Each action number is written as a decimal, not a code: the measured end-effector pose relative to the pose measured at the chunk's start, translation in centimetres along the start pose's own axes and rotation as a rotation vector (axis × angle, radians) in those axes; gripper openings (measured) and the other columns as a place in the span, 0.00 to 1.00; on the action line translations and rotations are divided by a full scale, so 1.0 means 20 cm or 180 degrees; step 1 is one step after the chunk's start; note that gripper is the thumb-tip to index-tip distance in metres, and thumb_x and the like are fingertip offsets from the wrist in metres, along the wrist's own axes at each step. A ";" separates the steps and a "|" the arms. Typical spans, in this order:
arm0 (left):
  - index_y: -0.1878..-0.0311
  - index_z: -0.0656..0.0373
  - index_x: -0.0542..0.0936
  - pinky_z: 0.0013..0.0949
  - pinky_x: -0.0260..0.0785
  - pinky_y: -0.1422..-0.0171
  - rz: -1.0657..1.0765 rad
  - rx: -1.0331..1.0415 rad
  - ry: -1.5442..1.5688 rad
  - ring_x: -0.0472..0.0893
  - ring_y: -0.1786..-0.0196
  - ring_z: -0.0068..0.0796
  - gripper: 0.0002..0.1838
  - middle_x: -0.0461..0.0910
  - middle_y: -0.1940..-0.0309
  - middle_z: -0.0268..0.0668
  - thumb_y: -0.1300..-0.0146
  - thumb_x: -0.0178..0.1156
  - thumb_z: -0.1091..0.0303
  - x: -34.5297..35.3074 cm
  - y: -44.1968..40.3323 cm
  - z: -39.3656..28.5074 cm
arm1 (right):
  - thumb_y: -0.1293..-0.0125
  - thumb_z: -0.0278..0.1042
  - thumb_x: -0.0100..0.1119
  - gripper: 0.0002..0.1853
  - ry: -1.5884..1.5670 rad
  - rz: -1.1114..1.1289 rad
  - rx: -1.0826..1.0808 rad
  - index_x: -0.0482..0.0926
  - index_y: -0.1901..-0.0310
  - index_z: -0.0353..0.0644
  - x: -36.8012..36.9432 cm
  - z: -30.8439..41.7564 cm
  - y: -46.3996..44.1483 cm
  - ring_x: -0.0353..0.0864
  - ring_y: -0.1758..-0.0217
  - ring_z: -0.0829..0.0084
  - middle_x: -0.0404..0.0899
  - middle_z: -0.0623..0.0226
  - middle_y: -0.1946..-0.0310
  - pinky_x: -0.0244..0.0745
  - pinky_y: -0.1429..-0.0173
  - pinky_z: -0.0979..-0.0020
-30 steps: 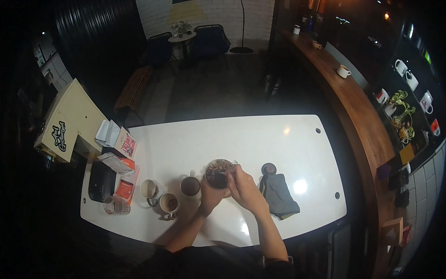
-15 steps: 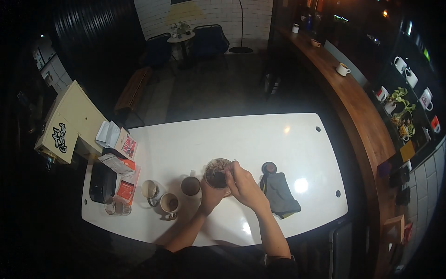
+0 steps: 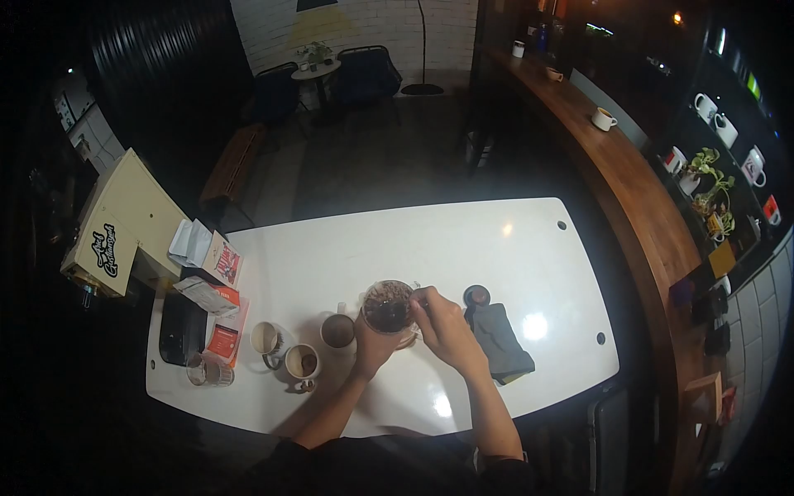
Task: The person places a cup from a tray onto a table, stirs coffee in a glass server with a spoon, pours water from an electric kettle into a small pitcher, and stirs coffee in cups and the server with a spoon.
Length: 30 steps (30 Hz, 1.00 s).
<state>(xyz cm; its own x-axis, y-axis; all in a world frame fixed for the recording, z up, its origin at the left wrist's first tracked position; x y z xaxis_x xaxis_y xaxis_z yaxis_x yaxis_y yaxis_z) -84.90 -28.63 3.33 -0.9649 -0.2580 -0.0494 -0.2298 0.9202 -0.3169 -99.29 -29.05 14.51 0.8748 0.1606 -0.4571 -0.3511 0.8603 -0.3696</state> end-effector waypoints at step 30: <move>0.45 0.69 0.71 0.36 0.78 0.43 0.0272 0.0029 -0.0874 0.85 0.49 0.36 0.35 0.83 0.52 0.46 0.53 0.80 0.68 -0.08 0.00 0.00 | 0.27 0.24 0.54 0.09 0.0118 -0.0889 0.0029 0.79 0.64 0.28 -0.04 -0.07 0.07 0.81 0.81 0.79 0.79 0.65 0.83 0.72 0.76 0.77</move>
<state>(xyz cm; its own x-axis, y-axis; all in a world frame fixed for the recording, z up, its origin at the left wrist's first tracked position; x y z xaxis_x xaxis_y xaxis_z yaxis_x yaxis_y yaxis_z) -83.42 -28.21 3.33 -0.9099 -0.2508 -0.3305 -0.1468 0.9397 -0.3089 -100.98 -28.56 13.31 0.9243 -0.1010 -0.3680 -0.0949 0.8731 -0.4781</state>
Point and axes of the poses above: each hand's wrist, its own y-axis away from the middle knuckle, its own x-axis out of the palm, z = x × y, the point moved 10 cm from there along -y, towards the middle knuckle
